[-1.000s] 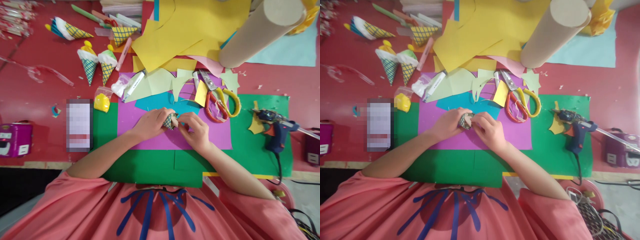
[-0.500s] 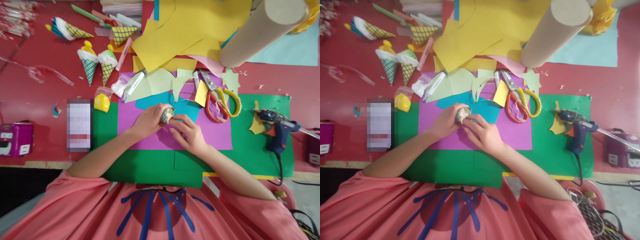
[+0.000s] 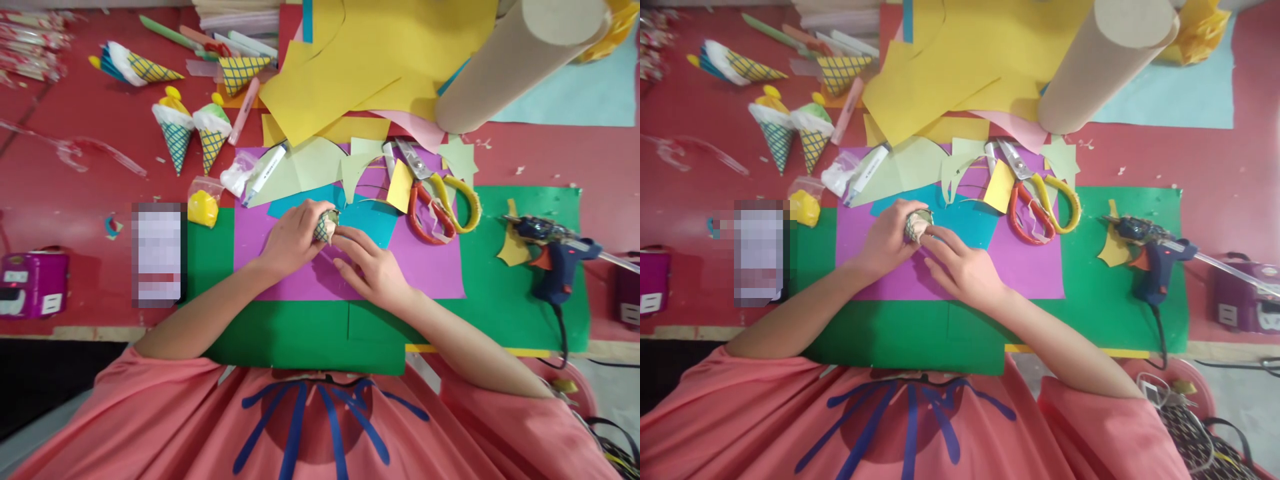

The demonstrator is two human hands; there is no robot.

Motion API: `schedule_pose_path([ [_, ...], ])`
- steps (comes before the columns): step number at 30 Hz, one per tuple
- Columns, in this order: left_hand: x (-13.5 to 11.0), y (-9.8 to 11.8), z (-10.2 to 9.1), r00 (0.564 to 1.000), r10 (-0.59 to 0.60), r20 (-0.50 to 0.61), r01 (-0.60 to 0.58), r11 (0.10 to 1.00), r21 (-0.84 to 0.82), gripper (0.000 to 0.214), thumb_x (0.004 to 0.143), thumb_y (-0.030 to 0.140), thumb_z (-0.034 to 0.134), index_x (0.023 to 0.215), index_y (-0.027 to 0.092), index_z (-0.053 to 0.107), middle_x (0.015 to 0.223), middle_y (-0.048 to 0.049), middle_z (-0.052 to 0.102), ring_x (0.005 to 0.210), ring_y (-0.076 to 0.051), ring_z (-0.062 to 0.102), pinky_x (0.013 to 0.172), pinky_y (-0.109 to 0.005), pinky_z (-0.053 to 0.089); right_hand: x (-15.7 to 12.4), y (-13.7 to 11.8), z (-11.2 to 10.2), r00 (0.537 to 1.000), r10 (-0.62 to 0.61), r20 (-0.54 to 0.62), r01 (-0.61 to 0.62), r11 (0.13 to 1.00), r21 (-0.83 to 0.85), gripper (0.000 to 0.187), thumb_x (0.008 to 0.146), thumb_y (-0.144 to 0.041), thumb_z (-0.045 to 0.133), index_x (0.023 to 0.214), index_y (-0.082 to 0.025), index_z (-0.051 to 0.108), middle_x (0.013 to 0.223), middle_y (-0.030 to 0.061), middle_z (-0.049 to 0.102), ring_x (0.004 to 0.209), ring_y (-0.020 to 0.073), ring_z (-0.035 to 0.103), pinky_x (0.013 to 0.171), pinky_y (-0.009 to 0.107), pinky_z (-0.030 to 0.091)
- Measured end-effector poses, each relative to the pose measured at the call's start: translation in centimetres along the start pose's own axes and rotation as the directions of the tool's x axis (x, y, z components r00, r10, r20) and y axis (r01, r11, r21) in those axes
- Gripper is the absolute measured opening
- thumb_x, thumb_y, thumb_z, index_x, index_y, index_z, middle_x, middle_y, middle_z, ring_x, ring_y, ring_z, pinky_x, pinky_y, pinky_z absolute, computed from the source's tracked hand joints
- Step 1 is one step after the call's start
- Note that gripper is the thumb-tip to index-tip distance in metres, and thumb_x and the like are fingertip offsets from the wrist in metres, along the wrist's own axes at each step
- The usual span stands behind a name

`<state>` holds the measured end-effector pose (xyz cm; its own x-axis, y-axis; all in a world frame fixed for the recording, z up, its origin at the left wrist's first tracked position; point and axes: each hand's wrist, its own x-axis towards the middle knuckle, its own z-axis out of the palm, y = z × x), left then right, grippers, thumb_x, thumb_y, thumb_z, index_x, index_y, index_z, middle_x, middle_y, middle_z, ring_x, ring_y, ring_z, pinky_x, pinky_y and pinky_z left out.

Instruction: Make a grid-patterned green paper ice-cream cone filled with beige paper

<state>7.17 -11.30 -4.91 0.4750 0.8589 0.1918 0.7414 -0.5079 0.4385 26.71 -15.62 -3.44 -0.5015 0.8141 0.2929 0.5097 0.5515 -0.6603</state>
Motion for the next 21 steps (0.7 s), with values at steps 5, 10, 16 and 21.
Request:
schedule_pose_path([
  [5,-0.02,0.04,0.04,1.000,-0.010,-0.005,0.010,1.000,-0.028,0.041,0.085,0.030,0.055,0.122,0.020,0.041,0.113,-0.0096,0.058,0.104,-0.026,0.058,0.085,-0.037,0.047,0.04,-0.20,-0.15,0.998,0.039,-0.051,-0.034,0.995,0.093,0.034,0.094,-0.023,0.049,0.127,-0.017,0.047,0.128,0.0135,0.063,0.108,0.0184,0.067,0.065,0.022,0.059],
  [10,-0.04,-0.04,0.14,1.000,0.008,-0.025,-0.010,0.997,-0.075,0.037,0.086,0.031,0.055,0.119,0.020,0.043,0.113,-0.0084,0.058,0.104,-0.023,0.059,0.085,-0.034,0.048,0.00,-0.22,-0.12,1.000,0.023,-0.001,-0.023,1.000,0.012,0.035,0.095,-0.022,0.045,0.130,-0.019,0.052,0.133,0.0118,0.060,0.113,0.0190,0.065,0.075,0.025,0.060],
  [16,-0.25,0.02,-0.32,0.991,-0.131,0.024,0.133,0.988,-0.073,0.022,0.084,0.033,0.056,0.101,0.022,0.048,0.085,-0.0005,0.064,0.072,-0.017,0.063,0.057,-0.025,0.040,-0.27,-0.33,0.23,0.993,0.011,0.116,-0.009,1.000,-0.017,0.038,0.097,-0.024,0.041,0.132,-0.016,0.053,0.143,0.0133,0.052,0.115,0.0222,0.065,0.077,0.031,0.062],
  [21,-0.42,0.07,-0.62,0.995,-0.096,0.029,0.098,0.994,-0.053,0.022,0.083,0.032,0.055,0.102,0.022,0.048,0.082,0.0007,0.067,0.067,-0.016,0.063,0.055,-0.024,0.038,-0.15,-0.32,0.26,0.989,-0.021,0.143,0.002,0.991,0.131,0.040,0.096,-0.023,0.042,0.136,-0.018,0.049,0.146,0.0109,0.050,0.129,0.0191,0.055,0.098,0.032,0.056],
])
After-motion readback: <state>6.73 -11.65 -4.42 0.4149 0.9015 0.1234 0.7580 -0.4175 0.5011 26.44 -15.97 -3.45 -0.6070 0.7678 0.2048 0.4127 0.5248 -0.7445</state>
